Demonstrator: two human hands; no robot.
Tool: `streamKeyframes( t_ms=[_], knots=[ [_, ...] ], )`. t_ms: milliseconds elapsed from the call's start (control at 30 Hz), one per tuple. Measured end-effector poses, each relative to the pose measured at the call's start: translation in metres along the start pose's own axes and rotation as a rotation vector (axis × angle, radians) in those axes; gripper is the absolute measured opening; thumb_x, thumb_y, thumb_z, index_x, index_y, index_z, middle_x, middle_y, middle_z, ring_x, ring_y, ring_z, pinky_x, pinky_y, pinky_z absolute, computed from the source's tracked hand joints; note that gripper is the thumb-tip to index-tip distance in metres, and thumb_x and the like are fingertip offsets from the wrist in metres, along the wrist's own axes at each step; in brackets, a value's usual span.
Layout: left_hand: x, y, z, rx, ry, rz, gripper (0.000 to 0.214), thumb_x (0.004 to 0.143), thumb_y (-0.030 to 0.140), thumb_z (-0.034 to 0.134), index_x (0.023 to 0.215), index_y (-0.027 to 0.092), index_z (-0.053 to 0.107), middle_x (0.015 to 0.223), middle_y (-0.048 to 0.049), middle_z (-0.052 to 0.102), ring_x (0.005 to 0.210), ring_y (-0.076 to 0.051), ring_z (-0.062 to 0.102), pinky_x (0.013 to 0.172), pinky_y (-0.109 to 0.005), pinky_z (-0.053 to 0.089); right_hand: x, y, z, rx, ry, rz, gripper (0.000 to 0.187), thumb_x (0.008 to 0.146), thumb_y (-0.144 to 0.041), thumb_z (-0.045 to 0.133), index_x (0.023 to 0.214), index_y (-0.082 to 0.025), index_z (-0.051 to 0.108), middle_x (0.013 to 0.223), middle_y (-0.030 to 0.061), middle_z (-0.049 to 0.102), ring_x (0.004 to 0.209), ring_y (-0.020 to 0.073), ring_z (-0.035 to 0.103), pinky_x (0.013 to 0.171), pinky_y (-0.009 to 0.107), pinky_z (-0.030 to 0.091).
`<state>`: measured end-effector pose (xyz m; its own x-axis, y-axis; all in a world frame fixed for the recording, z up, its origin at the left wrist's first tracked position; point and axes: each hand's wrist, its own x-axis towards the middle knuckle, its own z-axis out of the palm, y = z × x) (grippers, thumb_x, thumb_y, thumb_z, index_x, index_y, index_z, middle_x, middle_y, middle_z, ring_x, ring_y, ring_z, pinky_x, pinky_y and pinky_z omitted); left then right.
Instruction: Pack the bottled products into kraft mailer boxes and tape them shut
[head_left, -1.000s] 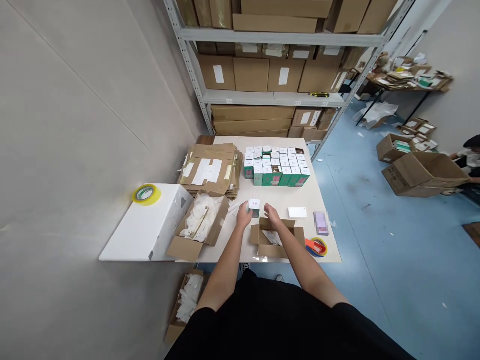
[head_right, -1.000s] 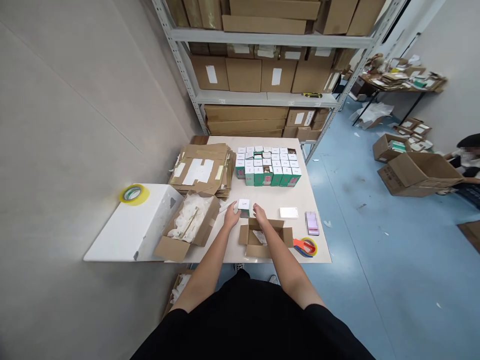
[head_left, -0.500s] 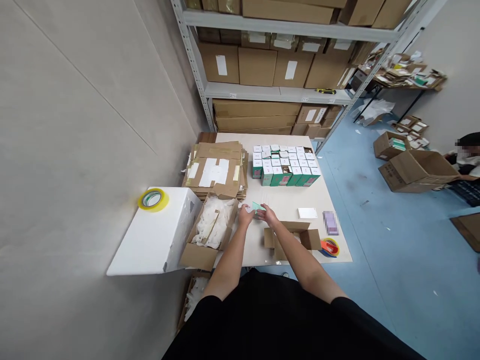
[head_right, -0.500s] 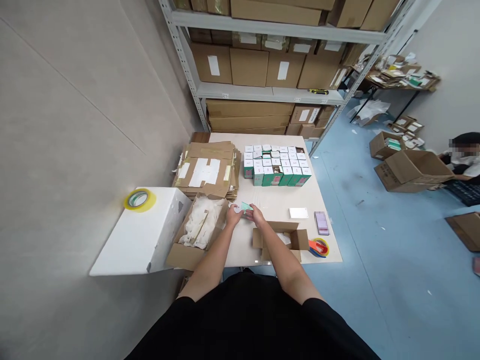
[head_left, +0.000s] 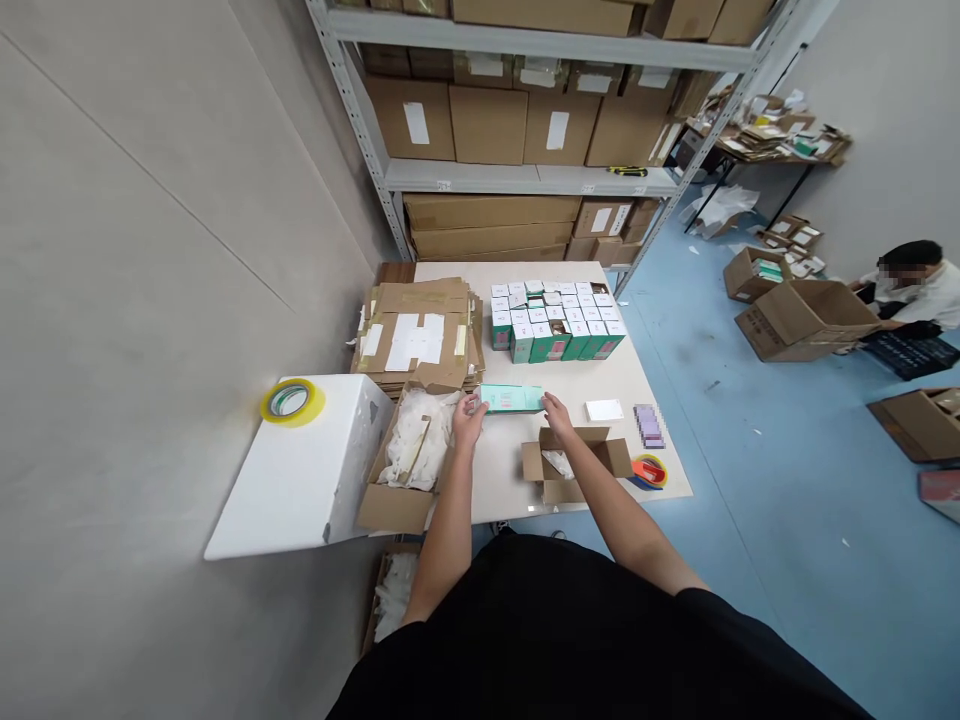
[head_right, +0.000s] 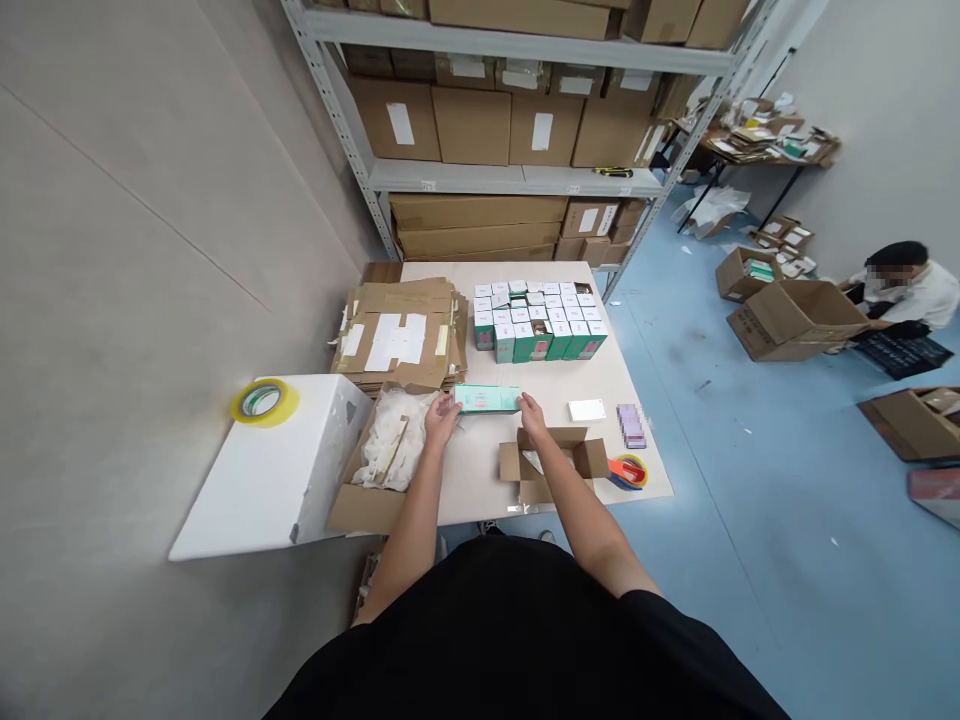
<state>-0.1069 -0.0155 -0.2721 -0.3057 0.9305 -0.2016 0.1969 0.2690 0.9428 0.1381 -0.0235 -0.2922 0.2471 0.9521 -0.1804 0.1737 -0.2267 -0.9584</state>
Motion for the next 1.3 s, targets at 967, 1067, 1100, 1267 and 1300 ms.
streamKeyframes(
  t_ms=[967, 1067, 1100, 1267, 1300],
  knots=[
    [-0.174, -0.046, 0.129, 0.850, -0.469, 0.239, 0.063, 0.071, 0.021, 0.080, 0.132, 0.019, 0.065, 0.158, -0.0167, 0.047, 0.150, -0.035, 0.040, 0.125, -0.042, 0.032, -0.112, 0.071, -0.198, -0.102, 0.117, -0.070, 0.069, 0.090, -0.039, 0.056, 0.156, -0.020, 0.047, 0.160, 0.0132, 0.050, 0.149, 0.0290, 0.046, 0.126, 0.048, 0.034],
    [-0.179, -0.055, 0.133, 0.915, -0.498, 0.183, 0.069, 0.067, 0.027, 0.088, 0.132, 0.021, 0.064, 0.172, -0.0166, 0.026, 0.157, -0.040, 0.027, 0.123, -0.048, 0.036, -0.119, 0.071, -0.204, -0.064, 0.082, -0.059, 0.069, 0.090, -0.039, 0.057, 0.156, -0.020, 0.047, 0.162, 0.0133, 0.048, 0.150, 0.0299, 0.045, 0.124, 0.048, 0.038],
    [-0.180, -0.057, 0.135, 0.934, -0.500, 0.178, 0.070, 0.068, 0.031, 0.089, 0.132, 0.022, 0.064, 0.174, -0.0155, 0.019, 0.159, -0.041, 0.023, 0.121, -0.051, 0.038, -0.120, 0.071, -0.205, -0.056, 0.069, -0.058, 0.069, 0.090, -0.039, 0.057, 0.156, -0.020, 0.047, 0.161, 0.0131, 0.049, 0.149, 0.0300, 0.046, 0.123, 0.048, 0.039],
    [-0.177, -0.061, 0.146, 1.060, -0.494, 0.208, 0.049, 0.078, 0.048, 0.086, 0.119, 0.024, 0.072, 0.178, -0.0106, 0.006, 0.160, -0.046, 0.015, 0.119, -0.060, 0.037, -0.126, 0.074, -0.208, -0.083, -0.018, -0.089, 0.064, 0.090, -0.039, 0.058, 0.152, -0.024, 0.052, 0.155, 0.0114, 0.055, 0.143, 0.0301, 0.052, 0.114, 0.047, 0.049],
    [-0.177, -0.060, 0.148, 1.072, -0.480, 0.213, 0.042, 0.081, 0.047, 0.084, 0.113, 0.023, 0.075, 0.178, -0.0097, 0.009, 0.160, -0.046, 0.016, 0.120, -0.060, 0.036, -0.126, 0.074, -0.208, -0.096, -0.041, -0.099, 0.063, 0.090, -0.040, 0.058, 0.151, -0.024, 0.053, 0.154, 0.0114, 0.056, 0.141, 0.0303, 0.053, 0.110, 0.047, 0.051]
  ],
)
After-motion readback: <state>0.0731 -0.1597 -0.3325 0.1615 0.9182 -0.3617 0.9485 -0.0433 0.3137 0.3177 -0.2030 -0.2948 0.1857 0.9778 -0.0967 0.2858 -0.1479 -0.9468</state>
